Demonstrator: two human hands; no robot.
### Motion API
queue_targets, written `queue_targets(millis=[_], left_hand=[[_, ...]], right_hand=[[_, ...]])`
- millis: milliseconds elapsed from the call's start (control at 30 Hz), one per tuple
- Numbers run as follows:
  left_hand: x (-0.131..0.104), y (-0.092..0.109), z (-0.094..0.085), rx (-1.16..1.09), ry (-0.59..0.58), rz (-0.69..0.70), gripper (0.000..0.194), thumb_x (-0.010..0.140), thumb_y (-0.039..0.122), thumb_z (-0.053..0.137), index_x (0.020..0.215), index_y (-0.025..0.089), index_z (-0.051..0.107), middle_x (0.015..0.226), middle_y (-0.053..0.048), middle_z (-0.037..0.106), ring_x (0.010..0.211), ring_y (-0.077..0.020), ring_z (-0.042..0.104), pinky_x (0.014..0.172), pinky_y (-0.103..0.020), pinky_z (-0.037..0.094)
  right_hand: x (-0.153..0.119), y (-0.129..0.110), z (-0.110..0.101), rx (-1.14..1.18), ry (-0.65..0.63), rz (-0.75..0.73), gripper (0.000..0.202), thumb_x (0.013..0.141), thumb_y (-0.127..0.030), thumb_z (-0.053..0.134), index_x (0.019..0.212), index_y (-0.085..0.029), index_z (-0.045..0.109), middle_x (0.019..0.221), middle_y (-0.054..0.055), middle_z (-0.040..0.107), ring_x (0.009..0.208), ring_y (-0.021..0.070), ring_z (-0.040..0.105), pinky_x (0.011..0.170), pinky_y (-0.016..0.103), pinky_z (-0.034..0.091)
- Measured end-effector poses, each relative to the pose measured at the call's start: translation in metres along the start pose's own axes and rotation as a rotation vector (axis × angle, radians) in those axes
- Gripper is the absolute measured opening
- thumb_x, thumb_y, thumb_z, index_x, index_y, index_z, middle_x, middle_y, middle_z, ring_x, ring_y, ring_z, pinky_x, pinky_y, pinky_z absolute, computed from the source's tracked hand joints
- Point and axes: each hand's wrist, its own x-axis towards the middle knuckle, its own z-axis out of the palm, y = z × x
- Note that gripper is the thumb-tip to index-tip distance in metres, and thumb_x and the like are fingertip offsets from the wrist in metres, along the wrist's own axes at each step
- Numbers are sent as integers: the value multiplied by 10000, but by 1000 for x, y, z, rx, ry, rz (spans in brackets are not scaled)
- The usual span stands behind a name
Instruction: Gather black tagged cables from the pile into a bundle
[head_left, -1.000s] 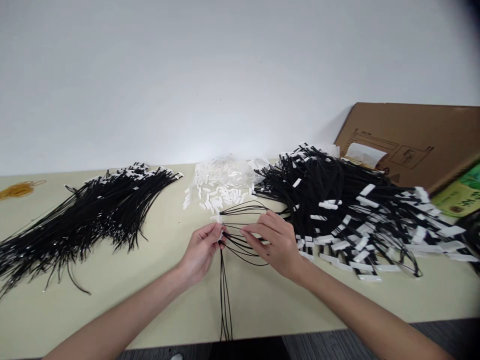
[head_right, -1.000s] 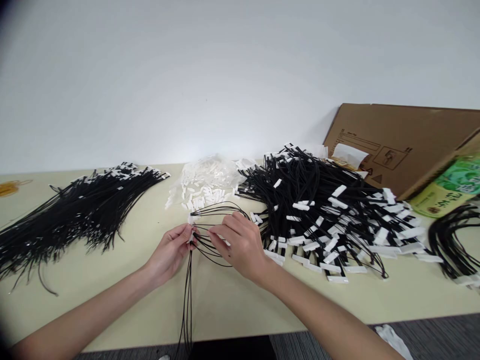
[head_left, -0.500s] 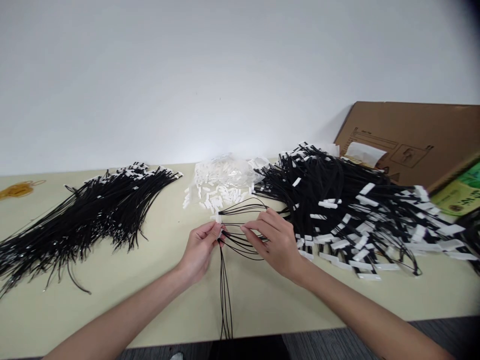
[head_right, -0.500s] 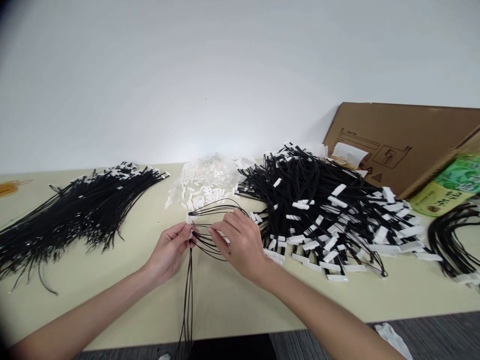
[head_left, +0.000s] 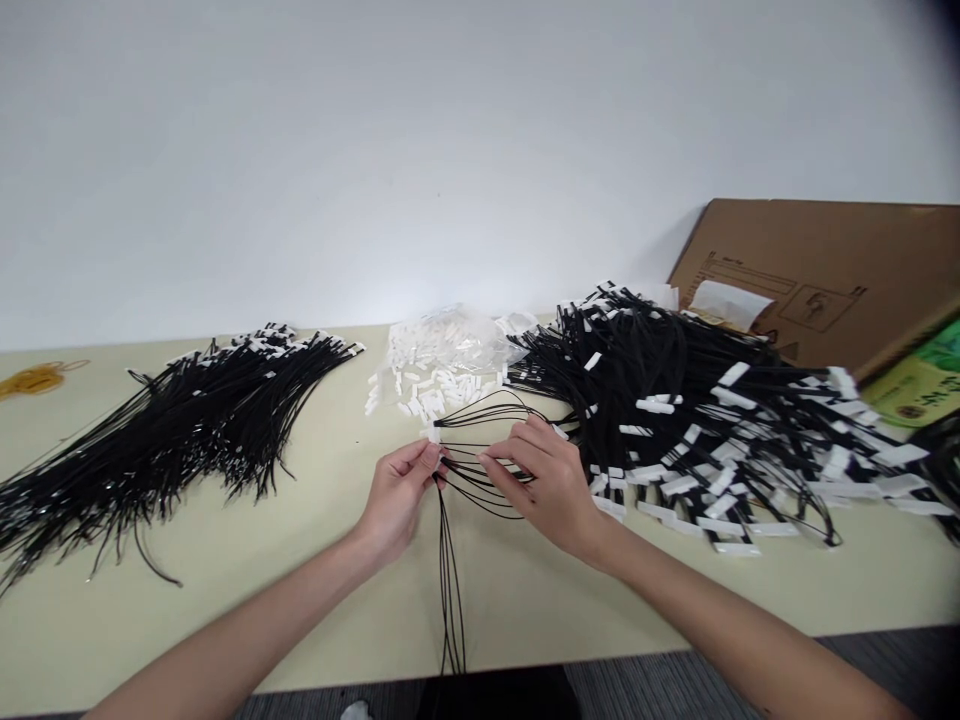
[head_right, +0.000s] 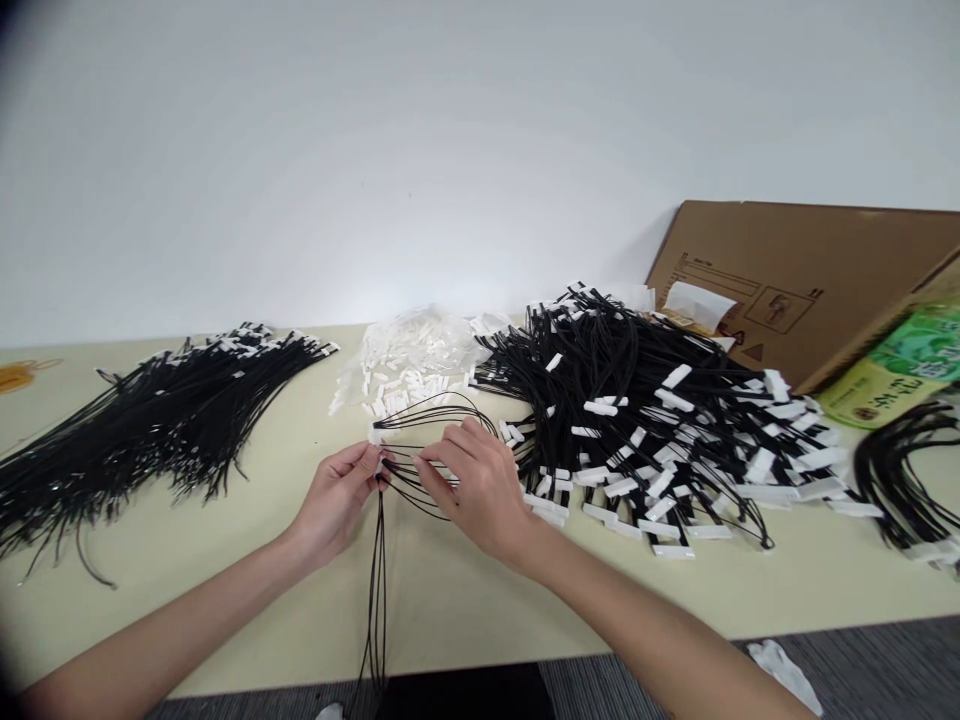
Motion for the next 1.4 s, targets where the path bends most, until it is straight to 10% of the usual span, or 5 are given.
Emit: queue_targets(millis=[400,1067,1400], left_hand=[[-1,-3,-3,191,-69,103,271,724,356,584,741,90,629,702,-60,552,639,-108,465,582,-212,383],[-11,3,6,231,-175,60,288,735,361,568,653,88,614,606,-49,502,588,-98,434,548,-201,353],[-2,4,1,-166,-55,-125,231,677,312,647,740,93,614,724,-39,539,658,-81,479,596,-181,387]], right_hand=[[4,-6,-6,211,-18,205,130,783,-183,532,659,-144,544,549,-23,410,562,78,325,616,255,291],[-2,-7,6,45,41,-64,78,756,-134,541,678,-128,547,575,6,453,590,95,315,578,260,301],[-6,-13,2,-199,-20,-361,192,735,-135,581,917,-199,585,1038,14,542,1010,165,398,875,354,354]])
